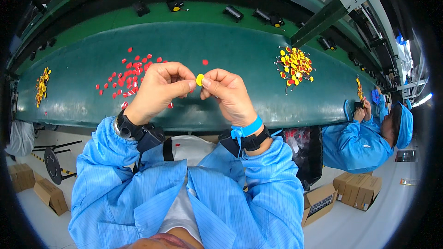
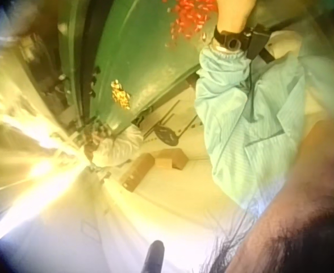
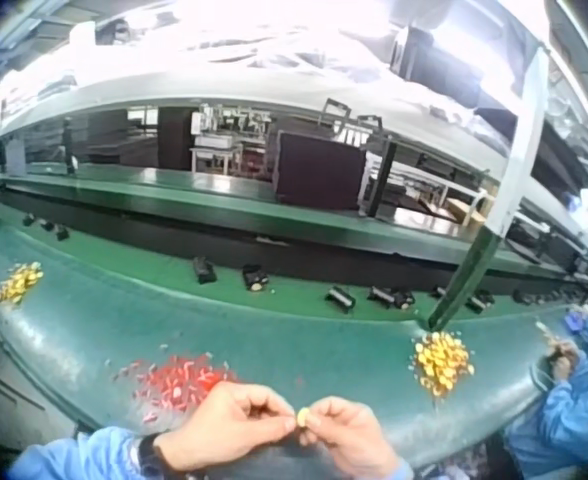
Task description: Assembling small plastic components on a factory conveyor belt.
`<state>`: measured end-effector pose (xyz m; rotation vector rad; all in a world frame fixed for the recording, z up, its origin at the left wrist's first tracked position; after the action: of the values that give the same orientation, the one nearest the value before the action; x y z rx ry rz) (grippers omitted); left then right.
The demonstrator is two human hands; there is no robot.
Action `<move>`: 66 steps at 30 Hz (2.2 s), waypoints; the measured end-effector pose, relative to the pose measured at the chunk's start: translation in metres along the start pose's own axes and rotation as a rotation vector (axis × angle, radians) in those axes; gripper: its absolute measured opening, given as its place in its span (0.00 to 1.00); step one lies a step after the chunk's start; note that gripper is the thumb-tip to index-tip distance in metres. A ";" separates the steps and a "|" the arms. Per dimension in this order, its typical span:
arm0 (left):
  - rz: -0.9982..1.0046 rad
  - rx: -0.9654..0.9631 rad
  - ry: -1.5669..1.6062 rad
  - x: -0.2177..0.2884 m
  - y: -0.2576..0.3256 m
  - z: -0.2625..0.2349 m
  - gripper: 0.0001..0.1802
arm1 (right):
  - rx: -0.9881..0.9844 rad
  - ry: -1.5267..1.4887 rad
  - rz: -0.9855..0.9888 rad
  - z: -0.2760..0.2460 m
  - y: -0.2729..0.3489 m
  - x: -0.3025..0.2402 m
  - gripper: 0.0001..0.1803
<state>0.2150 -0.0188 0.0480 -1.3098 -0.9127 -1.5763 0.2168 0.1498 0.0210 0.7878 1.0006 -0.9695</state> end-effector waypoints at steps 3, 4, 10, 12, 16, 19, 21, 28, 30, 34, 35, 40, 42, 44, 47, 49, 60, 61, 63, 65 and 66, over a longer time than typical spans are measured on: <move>0.023 -0.022 0.035 -0.003 0.001 -0.003 0.04 | -0.060 -0.160 0.043 0.003 0.004 0.008 0.06; 0.019 -0.035 0.051 -0.005 0.001 -0.004 0.04 | -0.063 -0.163 0.047 0.003 0.006 0.011 0.06; 0.020 0.064 -0.193 -0.033 -0.020 -0.037 0.03 | -0.253 -0.361 -0.033 0.001 0.022 0.013 0.09; -0.001 0.074 -0.249 -0.038 -0.020 -0.046 0.03 | -0.249 -0.427 -0.019 -0.006 0.020 0.018 0.10; 0.327 0.175 -0.858 -0.027 -0.020 -0.049 0.04 | -0.240 -0.497 0.005 -0.018 0.018 0.030 0.11; 0.601 0.195 -1.350 -0.030 -0.026 -0.045 0.04 | -0.200 -0.479 0.012 -0.026 0.019 0.036 0.09; 0.658 -0.017 -1.555 -0.037 -0.031 -0.040 0.02 | -0.175 -0.469 0.013 -0.033 0.022 0.036 0.09; 0.591 -0.301 -1.800 -0.052 -0.024 -0.034 0.04 | -0.048 -0.439 0.035 -0.057 0.032 0.038 0.07; 0.552 -0.323 -1.795 -0.049 -0.020 -0.034 0.06 | -0.030 -0.440 0.014 -0.067 0.036 0.040 0.08; 0.516 -0.143 -1.543 -0.037 -0.003 -0.047 0.07 | 0.075 -0.420 -0.009 -0.082 0.047 0.042 0.07; 0.518 -0.142 -1.546 -0.034 0.003 -0.049 0.07 | 0.073 -0.420 -0.012 -0.084 0.049 0.042 0.07; 0.347 0.274 -1.279 -0.025 0.029 -0.085 0.04 | 0.473 0.235 -0.116 -0.097 0.062 0.041 0.05; 0.281 0.469 -1.058 -0.033 0.045 -0.101 0.02 | 0.534 0.286 -0.156 -0.099 0.063 0.044 0.04; 0.273 0.607 -0.893 -0.043 0.062 -0.109 0.02 | 0.568 0.297 -0.186 -0.101 0.062 0.047 0.04; 0.234 0.744 -0.843 -0.056 0.085 -0.118 0.04 | 0.614 0.392 -0.171 -0.097 0.063 0.050 0.04; 0.308 0.785 -0.925 -0.064 0.092 -0.116 0.04 | 0.651 0.575 -0.219 -0.096 0.065 0.057 0.05; 0.423 0.727 -0.969 -0.064 0.091 -0.111 0.06 | 0.706 0.763 -0.286 -0.096 0.065 0.059 0.08; 0.385 0.704 -0.985 -0.064 0.091 -0.111 0.06 | 0.706 0.755 -0.285 -0.098 0.064 0.061 0.09; 0.397 0.732 -0.987 -0.062 0.094 -0.114 0.06 | 0.671 0.782 -0.293 -0.095 0.062 0.062 0.08; 0.411 0.759 -0.983 -0.063 0.097 -0.117 0.06 | 0.639 0.815 -0.304 -0.090 0.059 0.062 0.08; 0.424 0.761 -0.972 -0.064 0.097 -0.117 0.06 | 0.643 0.787 -0.328 -0.089 0.059 0.063 0.08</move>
<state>0.2694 -0.1500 -0.0350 -1.5129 -1.4765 -0.1206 0.2569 0.2324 -0.0624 1.6574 1.5462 -1.3255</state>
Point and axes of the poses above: each hand's wrist, its own y-axis away from the middle knuckle, its own z-axis out of the palm, x = y × z, the point moved 3 cm from there along -y, towards the middle knuckle, and after that the axes turned 4 degrees about y, right-handed, at the moved point
